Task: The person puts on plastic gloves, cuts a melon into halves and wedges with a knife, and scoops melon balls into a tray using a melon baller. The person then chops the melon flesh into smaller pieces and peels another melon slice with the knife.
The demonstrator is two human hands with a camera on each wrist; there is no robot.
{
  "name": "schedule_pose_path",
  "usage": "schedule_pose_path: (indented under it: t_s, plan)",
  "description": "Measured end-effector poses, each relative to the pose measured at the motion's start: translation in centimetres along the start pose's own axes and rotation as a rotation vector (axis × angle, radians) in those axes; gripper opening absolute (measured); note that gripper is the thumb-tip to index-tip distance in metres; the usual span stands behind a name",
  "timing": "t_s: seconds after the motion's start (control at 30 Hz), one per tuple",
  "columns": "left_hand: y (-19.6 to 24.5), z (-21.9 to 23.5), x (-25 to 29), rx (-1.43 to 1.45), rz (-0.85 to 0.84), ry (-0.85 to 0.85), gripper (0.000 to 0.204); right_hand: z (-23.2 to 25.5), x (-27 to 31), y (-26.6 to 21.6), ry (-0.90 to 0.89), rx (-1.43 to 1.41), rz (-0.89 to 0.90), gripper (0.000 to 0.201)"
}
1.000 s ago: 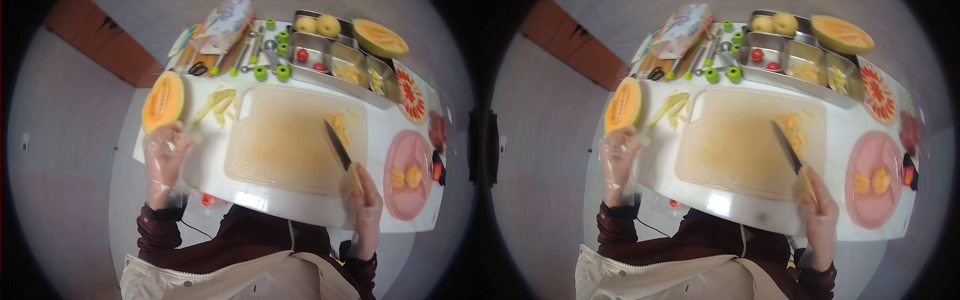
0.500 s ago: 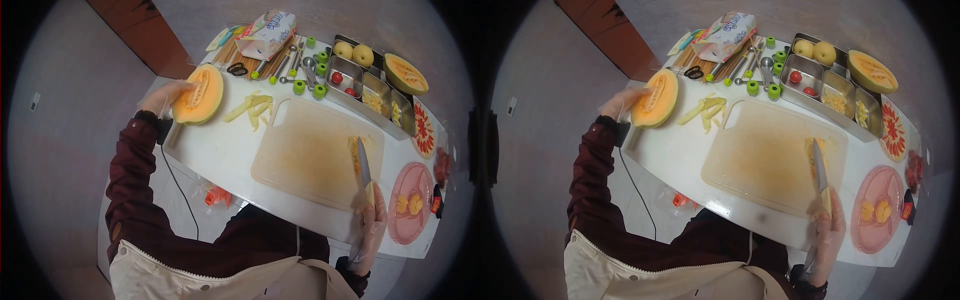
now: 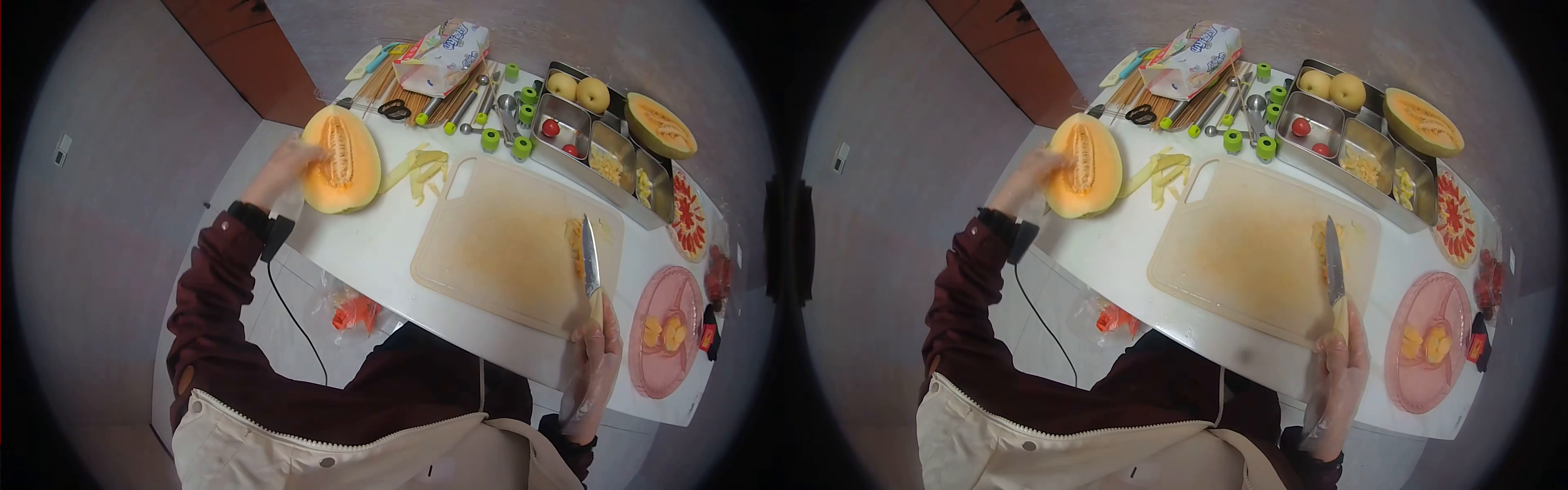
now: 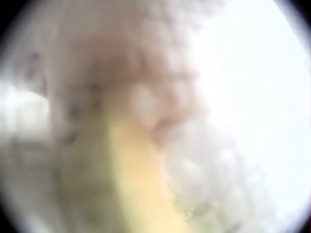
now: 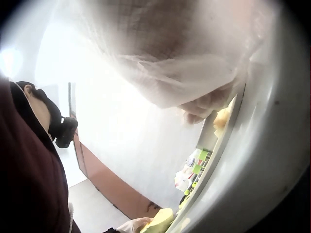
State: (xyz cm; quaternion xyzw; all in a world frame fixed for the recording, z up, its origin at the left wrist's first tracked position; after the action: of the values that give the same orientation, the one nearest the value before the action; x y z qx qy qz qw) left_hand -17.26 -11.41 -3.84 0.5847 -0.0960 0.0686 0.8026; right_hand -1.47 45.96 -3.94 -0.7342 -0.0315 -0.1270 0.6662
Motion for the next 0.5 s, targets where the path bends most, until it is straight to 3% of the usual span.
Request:
schedule_pose_path:
  t_s: [0.07, 0.13, 0.23, 0.3, 0.43, 0.5]
  plan:
    - [-3.7, 1.8, -0.4, -0.071, -0.034, 0.091, 0.054, -0.1, 0.1, -0.1, -0.017, 0.012, -0.011, 0.054]
    - [-4.0, 2.5, 0.6, -0.141, -0.064, 0.187, 0.057, -0.2, 0.2, 0.1, -0.04, 0.026, -0.024, 0.054]
    - [-0.6, 0.1, 3.3, -0.272, -0.084, 0.261, 0.064, -1.1, 0.2, 0.4, -0.085, 0.019, -0.043, 0.053]
    - [2.7, -1.5, 6.1, -0.395, 0.059, 0.444, 0.068, -2.2, 0.5, 0.4, -0.082, -0.072, -0.052, 0.052]
    - [2.9, -2.8, 7.6, -0.437, 0.006, 0.502, 0.068, -3.1, 0.1, 3.0, -0.218, -0.09, -0.053, 0.055]
    - [2.1, -3.8, 8.5, -0.284, -0.098, 0.469, 0.067, -3.1, -1.2, 5.2, -0.284, 0.104, 0.046, 0.059]
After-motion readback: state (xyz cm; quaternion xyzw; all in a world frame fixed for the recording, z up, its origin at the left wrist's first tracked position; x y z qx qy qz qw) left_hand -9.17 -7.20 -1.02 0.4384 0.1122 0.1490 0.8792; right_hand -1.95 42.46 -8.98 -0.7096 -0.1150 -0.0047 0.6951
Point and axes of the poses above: each hand's wrist, its own x-axis away from the middle knuckle, its own z-axis out of the back of the hand, y = z × x, the point moved 10 cm from there along -x, towards the middle knuckle, and after that the axes turned 10 degrees about -y, right-handed, at the moved point
